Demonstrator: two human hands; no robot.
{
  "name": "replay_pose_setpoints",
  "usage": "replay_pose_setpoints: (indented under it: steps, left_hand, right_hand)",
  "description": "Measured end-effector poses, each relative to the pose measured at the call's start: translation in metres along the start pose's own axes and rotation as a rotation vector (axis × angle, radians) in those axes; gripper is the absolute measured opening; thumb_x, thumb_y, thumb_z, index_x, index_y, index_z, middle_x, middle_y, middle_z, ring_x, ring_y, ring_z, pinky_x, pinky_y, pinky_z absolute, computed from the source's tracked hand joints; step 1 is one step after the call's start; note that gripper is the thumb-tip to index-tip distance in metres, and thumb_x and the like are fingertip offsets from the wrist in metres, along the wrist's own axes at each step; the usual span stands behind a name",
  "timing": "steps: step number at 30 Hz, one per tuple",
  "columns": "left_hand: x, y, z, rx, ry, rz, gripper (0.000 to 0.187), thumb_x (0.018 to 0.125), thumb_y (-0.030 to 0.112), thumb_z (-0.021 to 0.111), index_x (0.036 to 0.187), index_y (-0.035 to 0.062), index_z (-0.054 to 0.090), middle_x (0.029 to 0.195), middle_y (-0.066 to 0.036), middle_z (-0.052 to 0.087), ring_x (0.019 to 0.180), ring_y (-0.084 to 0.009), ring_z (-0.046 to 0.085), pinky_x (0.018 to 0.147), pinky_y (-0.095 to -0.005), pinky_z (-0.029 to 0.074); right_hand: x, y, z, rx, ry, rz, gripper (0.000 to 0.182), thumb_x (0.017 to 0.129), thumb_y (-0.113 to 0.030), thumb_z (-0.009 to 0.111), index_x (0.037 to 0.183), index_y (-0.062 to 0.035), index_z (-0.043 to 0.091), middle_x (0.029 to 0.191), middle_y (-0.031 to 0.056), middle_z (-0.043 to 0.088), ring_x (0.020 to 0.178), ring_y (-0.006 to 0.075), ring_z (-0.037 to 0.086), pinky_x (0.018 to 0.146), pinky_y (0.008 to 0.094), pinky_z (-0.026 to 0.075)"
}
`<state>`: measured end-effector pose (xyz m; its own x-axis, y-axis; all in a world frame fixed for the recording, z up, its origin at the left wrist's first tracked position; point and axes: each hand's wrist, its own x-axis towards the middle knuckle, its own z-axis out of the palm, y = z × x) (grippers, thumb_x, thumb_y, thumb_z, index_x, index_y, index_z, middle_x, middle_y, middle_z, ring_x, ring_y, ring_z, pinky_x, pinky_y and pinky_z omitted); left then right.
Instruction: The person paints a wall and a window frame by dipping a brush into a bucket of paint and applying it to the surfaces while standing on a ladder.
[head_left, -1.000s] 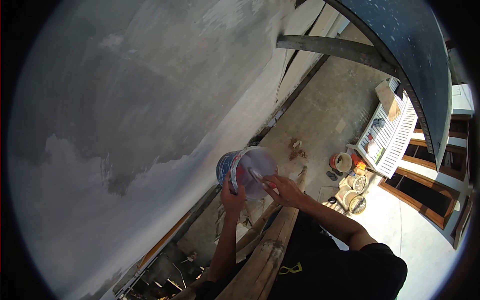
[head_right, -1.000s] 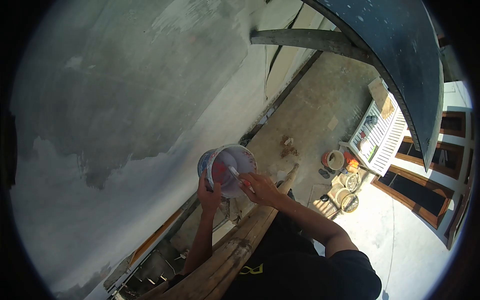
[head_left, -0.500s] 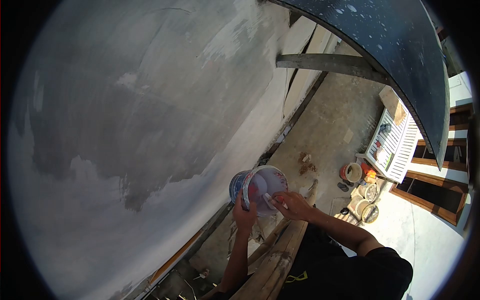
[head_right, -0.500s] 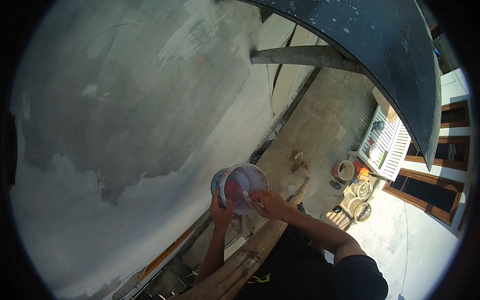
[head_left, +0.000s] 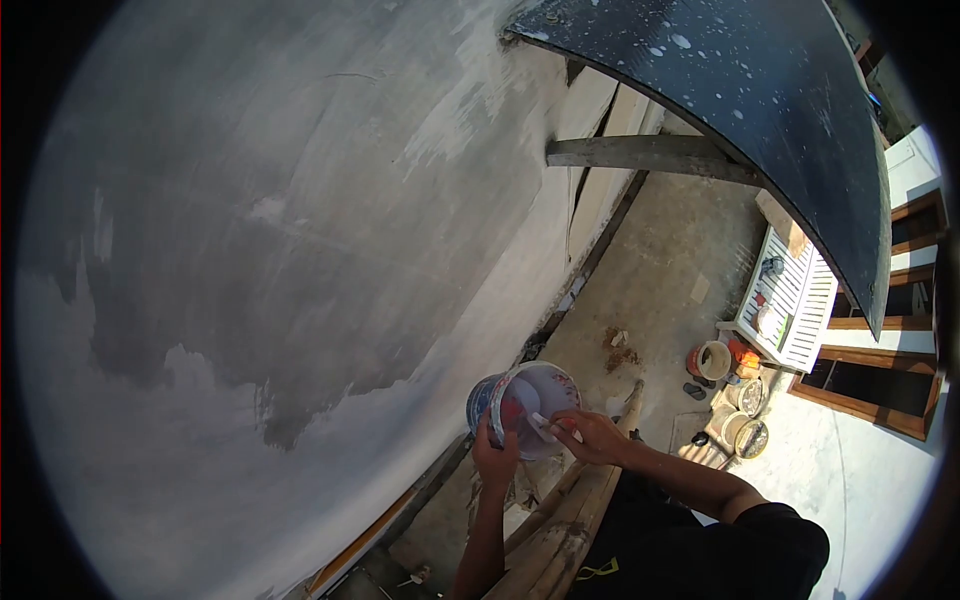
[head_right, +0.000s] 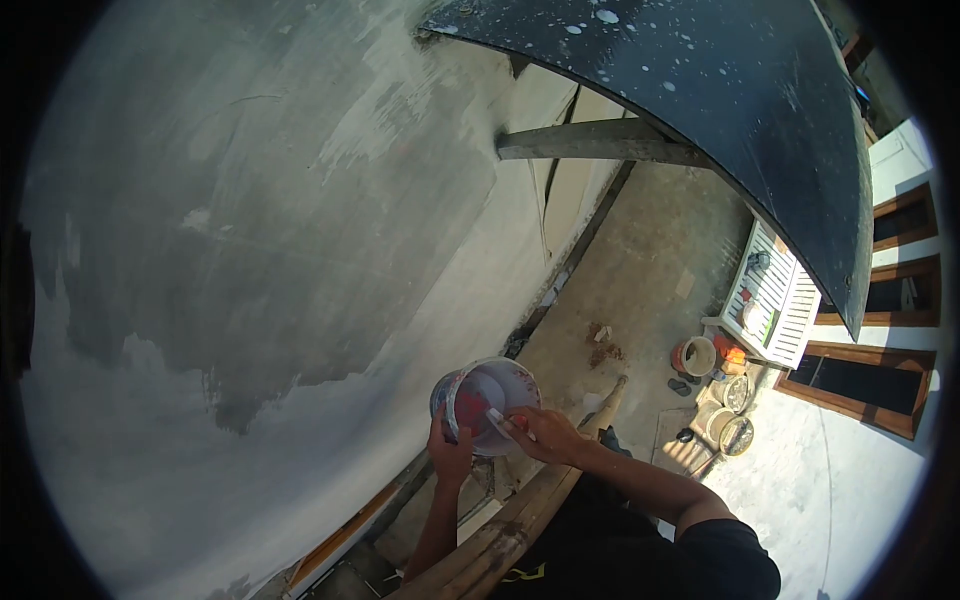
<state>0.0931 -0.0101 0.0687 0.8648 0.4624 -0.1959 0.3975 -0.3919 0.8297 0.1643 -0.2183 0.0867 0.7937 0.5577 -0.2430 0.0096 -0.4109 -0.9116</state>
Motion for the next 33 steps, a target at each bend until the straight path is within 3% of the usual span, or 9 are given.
replay_pose_setpoints:
  steps: [3,6,12,18,21,27,30,33]
  left_hand:
    - [-0.002,-0.007,-0.001,0.011,0.021,0.001,0.06,0.078,0.007,0.067,0.135,-0.0044,0.052,0.07,0.003,0.048,0.059,-0.0062,0.044,0.055,-0.0238,0.038]
    - [-0.002,-0.007,-0.001,-0.015,0.057,0.012,0.061,0.078,0.009,0.069,0.135,-0.0056,0.052,0.067,0.002,0.048,0.057,-0.0078,0.042,0.054,-0.0246,0.038]
    - [0.0,-0.004,0.0,-0.023,0.061,-0.005,0.061,0.079,0.011,0.071,0.135,-0.0055,0.052,0.067,0.002,0.047,0.057,-0.0067,0.041,0.054,-0.0239,0.037]
    - [-0.002,-0.003,-0.001,-0.013,0.032,0.031,0.061,0.079,0.011,0.071,0.135,-0.0045,0.052,0.068,0.002,0.047,0.057,-0.0066,0.042,0.054,-0.0239,0.038]
    - [-0.004,-0.002,0.001,0.027,0.012,0.039,0.062,0.078,0.009,0.069,0.136,-0.0044,0.052,0.068,0.003,0.047,0.058,-0.0063,0.042,0.054,-0.0238,0.038]
    - [-0.004,0.004,0.001,0.009,0.019,0.028,0.061,0.077,0.006,0.066,0.135,-0.0059,0.051,0.07,0.004,0.047,0.059,-0.006,0.043,0.056,-0.0234,0.039]
    - [-0.006,0.004,0.0,0.007,0.012,0.018,0.061,0.077,0.007,0.066,0.135,-0.0046,0.052,0.07,0.003,0.048,0.059,-0.0067,0.043,0.055,-0.0238,0.039]
    - [-0.005,0.003,-0.001,0.024,0.006,0.037,0.062,0.076,0.01,0.067,0.136,-0.0023,0.053,0.069,0.002,0.048,0.058,-0.0078,0.043,0.054,-0.0245,0.039]
  right_hand:
    - [0.004,-0.009,-0.015,0.099,0.078,0.131,0.031,0.097,-0.031,0.059,0.115,-0.0058,0.063,0.099,0.0188,0.069,0.09,0.0346,0.069,0.077,0.042,0.055]
    - [0.004,-0.015,-0.023,0.137,0.187,0.126,0.03,0.097,-0.03,0.059,0.113,-0.0049,0.064,0.102,0.0198,0.069,0.092,0.0349,0.07,0.079,0.0407,0.054]
    - [0.003,-0.003,-0.017,0.079,0.041,0.068,0.027,0.097,-0.027,0.059,0.11,-0.0048,0.065,0.095,0.0183,0.07,0.091,0.033,0.07,0.076,0.0417,0.054]
    - [0.001,-0.001,-0.011,0.064,0.07,0.092,0.027,0.097,-0.026,0.059,0.112,-0.0048,0.064,0.094,0.0182,0.07,0.086,0.0337,0.071,0.073,0.0424,0.055]
    - [0.002,-0.011,-0.013,0.086,0.207,0.111,0.025,0.097,-0.025,0.059,0.112,-0.005,0.064,0.093,0.0182,0.07,0.083,0.0346,0.07,0.072,0.0425,0.055]
    - [0.0,0.007,-0.007,0.054,0.132,0.024,0.023,0.097,-0.024,0.059,0.108,-0.0055,0.066,0.09,0.0175,0.071,0.084,0.0349,0.071,0.072,0.0428,0.055]
    - [-0.003,0.009,-0.007,0.004,0.052,0.082,0.022,0.097,-0.024,0.059,0.105,-0.0055,0.066,0.088,0.0173,0.071,0.082,0.0348,0.071,0.071,0.0423,0.055]
    - [-0.003,-0.001,-0.007,0.041,0.165,0.106,0.022,0.096,-0.025,0.059,0.103,-0.0053,0.066,0.086,0.0168,0.071,0.08,0.0347,0.071,0.07,0.042,0.055]
